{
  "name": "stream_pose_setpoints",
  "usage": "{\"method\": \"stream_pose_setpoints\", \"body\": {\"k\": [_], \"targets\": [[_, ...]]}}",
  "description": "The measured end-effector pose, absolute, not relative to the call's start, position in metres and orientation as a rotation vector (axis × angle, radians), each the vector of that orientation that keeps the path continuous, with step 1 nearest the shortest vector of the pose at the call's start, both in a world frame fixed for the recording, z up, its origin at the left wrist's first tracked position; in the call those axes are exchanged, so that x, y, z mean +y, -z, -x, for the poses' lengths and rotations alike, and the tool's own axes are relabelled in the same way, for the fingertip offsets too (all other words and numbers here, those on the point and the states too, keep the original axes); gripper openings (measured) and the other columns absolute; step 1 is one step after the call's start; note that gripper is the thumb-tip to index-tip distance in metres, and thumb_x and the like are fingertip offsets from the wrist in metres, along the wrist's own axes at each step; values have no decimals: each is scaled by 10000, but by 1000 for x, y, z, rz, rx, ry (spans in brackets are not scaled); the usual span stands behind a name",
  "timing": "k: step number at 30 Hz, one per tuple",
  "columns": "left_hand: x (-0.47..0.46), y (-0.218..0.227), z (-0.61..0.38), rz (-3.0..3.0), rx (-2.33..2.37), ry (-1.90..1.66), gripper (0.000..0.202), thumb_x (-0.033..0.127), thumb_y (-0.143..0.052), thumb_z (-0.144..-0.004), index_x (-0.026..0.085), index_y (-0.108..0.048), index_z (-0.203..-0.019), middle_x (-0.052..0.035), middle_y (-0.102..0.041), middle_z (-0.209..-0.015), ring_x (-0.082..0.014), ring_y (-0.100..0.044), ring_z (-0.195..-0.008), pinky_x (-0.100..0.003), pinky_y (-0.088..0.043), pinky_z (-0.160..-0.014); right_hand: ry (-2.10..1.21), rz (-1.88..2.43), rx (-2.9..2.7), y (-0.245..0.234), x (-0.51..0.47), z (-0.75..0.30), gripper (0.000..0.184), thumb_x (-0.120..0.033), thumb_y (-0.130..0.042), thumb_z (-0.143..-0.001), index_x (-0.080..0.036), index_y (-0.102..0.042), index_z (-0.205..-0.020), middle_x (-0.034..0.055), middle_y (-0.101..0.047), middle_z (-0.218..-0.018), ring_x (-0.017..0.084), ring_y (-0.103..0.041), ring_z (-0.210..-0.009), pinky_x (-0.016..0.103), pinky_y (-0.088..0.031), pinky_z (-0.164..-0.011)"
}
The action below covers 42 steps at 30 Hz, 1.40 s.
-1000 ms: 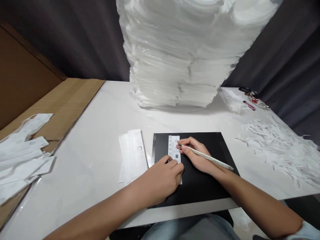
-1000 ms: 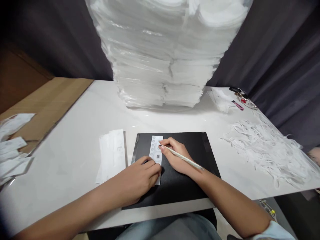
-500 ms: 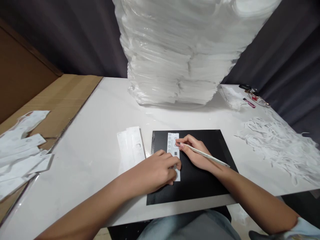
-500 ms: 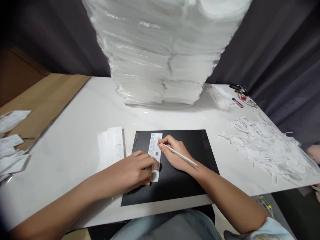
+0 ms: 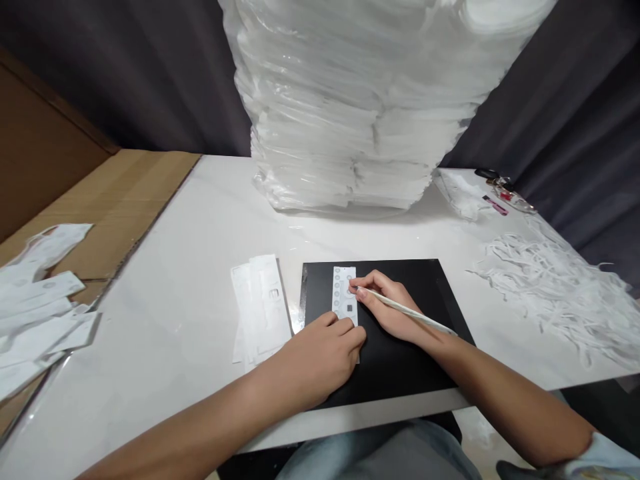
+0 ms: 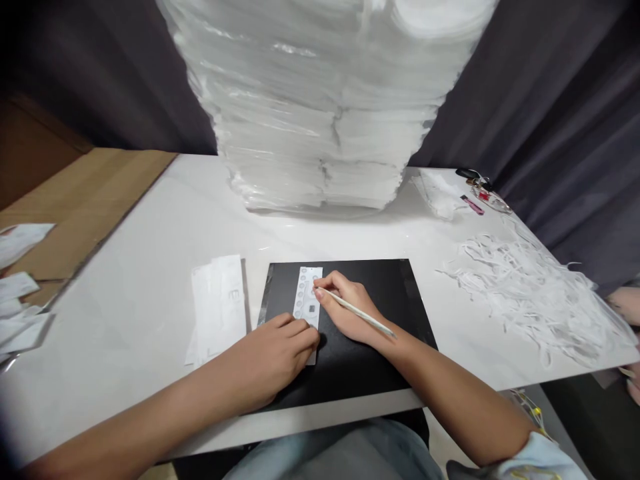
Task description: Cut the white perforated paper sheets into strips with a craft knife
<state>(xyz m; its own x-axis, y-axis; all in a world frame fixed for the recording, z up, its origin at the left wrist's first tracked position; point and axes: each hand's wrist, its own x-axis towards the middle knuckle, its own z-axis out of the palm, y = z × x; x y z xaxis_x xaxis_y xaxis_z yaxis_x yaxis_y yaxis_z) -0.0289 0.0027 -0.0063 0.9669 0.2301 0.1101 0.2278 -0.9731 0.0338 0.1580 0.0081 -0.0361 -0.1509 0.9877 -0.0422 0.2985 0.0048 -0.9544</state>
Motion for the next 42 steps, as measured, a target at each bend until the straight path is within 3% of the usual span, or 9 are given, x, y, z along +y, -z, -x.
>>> {"method": "stream_pose_setpoints", "body": {"k": [11,15,19,22,24,26,30,36,42], "targets": [[-2,2,31,-2899,413,-12,137,78,-469,-876,151,-583,-856,-44,-556,-818,-181,-485,-725,-307,-336,-642,-1077,1357,-1700,37,5,-155,64,-275,-505,-891,-231,-548,-907,65,-687,-1127,196,-682,-1000,350,-552,-846],[2,-15,34,-2548,445,40,159,37,-483,-845,189,-501,-800,20,-564,-755,-133,-489,-650,-236,-386,-642,-1100,1336,-1696,36,4,-156,58,-262,-522,-881,-223,-563,-894,86,-675,-1153,212,-651,-1075,366,-541,-881],[25,-22,47,-2789,670,36,189,34,-409,-880,177,-530,-892,-1,-567,-679,-166,-501,-618,-266,-376,-616,-1153,1277,-1611,35,1,-157,115,-246,-529,-875,-212,-562,-771,105,-634,-1237,217,-649,-1083,374,-527,-911],[40,-11,57,-2850,826,-42,233,128,-457,-919,172,-522,-1138,-70,-660,-986,-218,-588,-877,-325,-417,-767,-1075,1267,-1650,36,-1,-155,157,-201,-544,-848,-205,-549,-691,103,-608,-1272,213,-639,-1098,380,-508,-945],[44,-1,60,-2862,814,-57,428,302,-543,-914,169,-442,-1308,-114,-570,-1295,-276,-511,-1170,-411,-358,-962,-1004,1269,-1708,37,-1,-154,149,-176,-549,-834,-206,-563,-689,97,-614,-1263,208,-613,-1136,385,-484,-979],[43,9,61,-2859,792,-28,659,477,-552,-888,156,-333,-1421,-133,-425,-1451,-306,-357,-1340,-488,-198,-1095,-956,1274,-1746,37,-1,-154,147,-166,-547,-829,-208,-575,-692,92,-622,-1252,206,-598,-1156,384,-475,-990],[36,18,59,-2836,833,-12,743,607,-452,-887,144,-320,-1453,-131,-378,-1479,-319,-275,-1392,-539,-27,-1133,-914,1280,-1776,37,-1,-153,134,-166,-548,-824,-210,-585,-703,94,-617,-1256,204,-607,-1137,377,-480,-980],[27,17,54,-2863,948,-28,755,626,-498,-850,114,-428,-1399,-160,-446,-1430,-366,-342,-1348,-551,-93,-1127,-924,1277,-1784,37,-2,-153,124,-173,-549,-822,-216,-587,-712,85,-606,-1269,204,-605,-1137,374,-480,-978],[25,19,54,-2871,966,-18,763,640,-482,-849,125,-416,-1409,-156,-437,-1438,-369,-350,-1341,-546,-111,-1121,-882,1278,-1839,39,-4,-152,124,-185,-535,-837,-216,-591,-730,94,-606,-1270,205,-595,-1154,361,-471,-984]]}}
